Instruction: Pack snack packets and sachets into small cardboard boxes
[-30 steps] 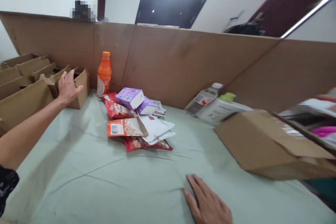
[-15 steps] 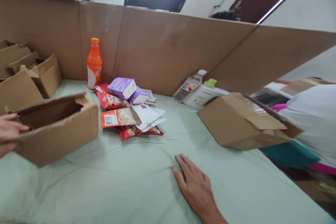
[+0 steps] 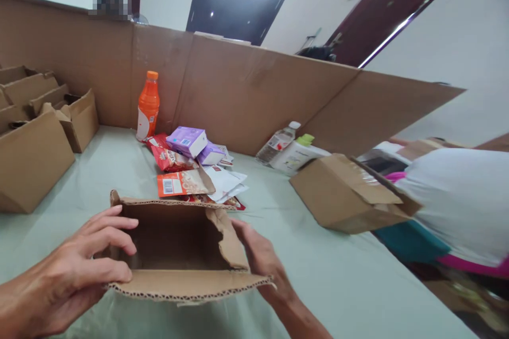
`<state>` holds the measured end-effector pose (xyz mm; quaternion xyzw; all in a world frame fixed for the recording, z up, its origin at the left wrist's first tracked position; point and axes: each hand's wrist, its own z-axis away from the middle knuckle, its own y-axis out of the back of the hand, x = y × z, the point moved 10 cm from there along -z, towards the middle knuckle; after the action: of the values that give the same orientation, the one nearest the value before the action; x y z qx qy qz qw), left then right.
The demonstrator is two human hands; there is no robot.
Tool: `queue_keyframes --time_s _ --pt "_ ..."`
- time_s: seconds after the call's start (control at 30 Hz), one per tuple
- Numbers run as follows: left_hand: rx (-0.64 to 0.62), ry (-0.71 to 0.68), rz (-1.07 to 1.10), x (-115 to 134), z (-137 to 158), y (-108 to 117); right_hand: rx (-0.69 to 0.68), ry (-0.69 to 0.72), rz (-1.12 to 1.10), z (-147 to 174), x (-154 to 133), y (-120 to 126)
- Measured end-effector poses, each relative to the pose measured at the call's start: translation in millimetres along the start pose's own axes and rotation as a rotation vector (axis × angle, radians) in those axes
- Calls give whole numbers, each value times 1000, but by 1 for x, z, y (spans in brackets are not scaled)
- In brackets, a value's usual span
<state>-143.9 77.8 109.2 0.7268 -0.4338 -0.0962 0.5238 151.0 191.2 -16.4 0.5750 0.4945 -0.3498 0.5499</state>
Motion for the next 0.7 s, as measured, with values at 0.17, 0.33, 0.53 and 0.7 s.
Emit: queue_keyframes --time_s 0.17,0.33,0.53,0.7 --pt "-13 51 22 -4 19 -12 122 64 203 -71 -26 42" --pt "26 85 -11 -12 24 -27 11 326 660 -186 -72 -4" --pt "83 135 -69 -24 26 -33 -1 178 775 -275 -63 -58" --pt "16 -31 26 9 7 -16 113 159 481 -256 -86 -26"
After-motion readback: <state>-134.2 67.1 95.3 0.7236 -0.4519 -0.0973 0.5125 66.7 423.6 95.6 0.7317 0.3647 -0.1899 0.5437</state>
